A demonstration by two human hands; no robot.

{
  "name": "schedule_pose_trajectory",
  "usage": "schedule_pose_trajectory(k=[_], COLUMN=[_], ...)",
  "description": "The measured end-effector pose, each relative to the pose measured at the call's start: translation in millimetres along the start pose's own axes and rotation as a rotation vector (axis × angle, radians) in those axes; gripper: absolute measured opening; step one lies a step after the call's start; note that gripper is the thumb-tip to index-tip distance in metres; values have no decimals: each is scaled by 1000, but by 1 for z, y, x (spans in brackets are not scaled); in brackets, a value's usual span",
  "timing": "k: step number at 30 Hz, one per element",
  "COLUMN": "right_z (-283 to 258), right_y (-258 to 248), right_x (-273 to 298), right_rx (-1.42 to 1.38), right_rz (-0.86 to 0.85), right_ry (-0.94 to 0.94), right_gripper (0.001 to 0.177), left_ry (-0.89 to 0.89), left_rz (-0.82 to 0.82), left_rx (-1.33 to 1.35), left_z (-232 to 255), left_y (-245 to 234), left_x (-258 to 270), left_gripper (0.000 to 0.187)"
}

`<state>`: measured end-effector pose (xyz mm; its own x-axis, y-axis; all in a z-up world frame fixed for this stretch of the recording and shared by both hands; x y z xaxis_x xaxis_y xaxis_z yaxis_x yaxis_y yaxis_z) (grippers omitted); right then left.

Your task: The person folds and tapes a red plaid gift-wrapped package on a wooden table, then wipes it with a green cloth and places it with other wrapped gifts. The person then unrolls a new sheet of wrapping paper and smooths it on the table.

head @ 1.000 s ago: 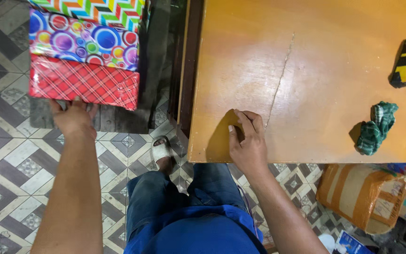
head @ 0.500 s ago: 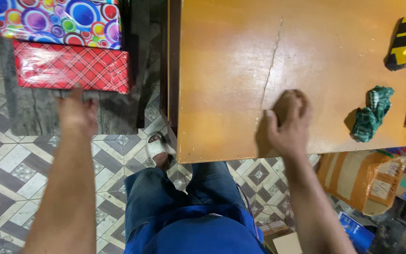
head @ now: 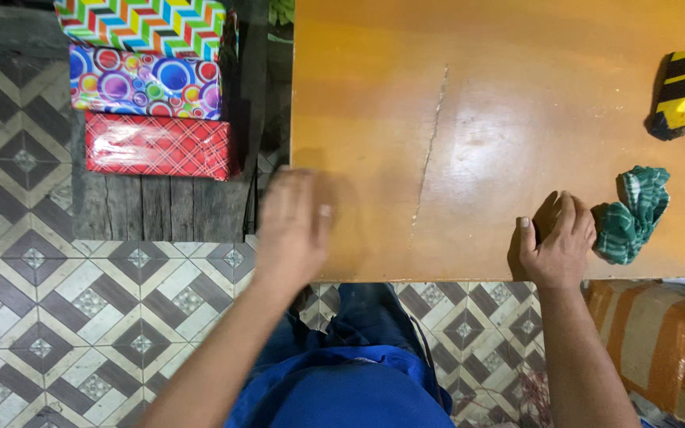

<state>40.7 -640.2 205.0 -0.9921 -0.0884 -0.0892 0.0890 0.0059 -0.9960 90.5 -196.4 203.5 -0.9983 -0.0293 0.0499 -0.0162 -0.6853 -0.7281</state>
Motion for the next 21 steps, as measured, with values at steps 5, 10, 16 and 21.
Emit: schedule_pose_trajectory(k=[5,10,16,21], right_z=[5,7,14,19], right_y=[-1,-3,-6,-3], right_x=[-1,-3,-7,-10], right_rx=[-74,-162,-247,-209], right_rz=[-38,8,-22,-29], right_ry=[70,72,61,-71], right_gripper=[68,74,77,72], left_ry=[83,150,135,163], left_rz=[-173,-103,-87,19], left_rx=[-108,-170,-445,-367], left_z=[56,98,126,137], left_y=[69,121,144,136], left_x=[11,18,9,19], left_gripper=[62,68,68,69])
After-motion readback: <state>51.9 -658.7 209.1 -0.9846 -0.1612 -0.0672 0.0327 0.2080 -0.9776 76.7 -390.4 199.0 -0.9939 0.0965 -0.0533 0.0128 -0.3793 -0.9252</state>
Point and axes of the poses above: each hand's wrist, its own x-axis away from the middle knuckle, its own y-axis out of the palm, z = x × y, the point moved 3 cm from there along -x, towards the middle knuckle, and after that the axes turned 12 degrees about -y, right-handed, at the moved point
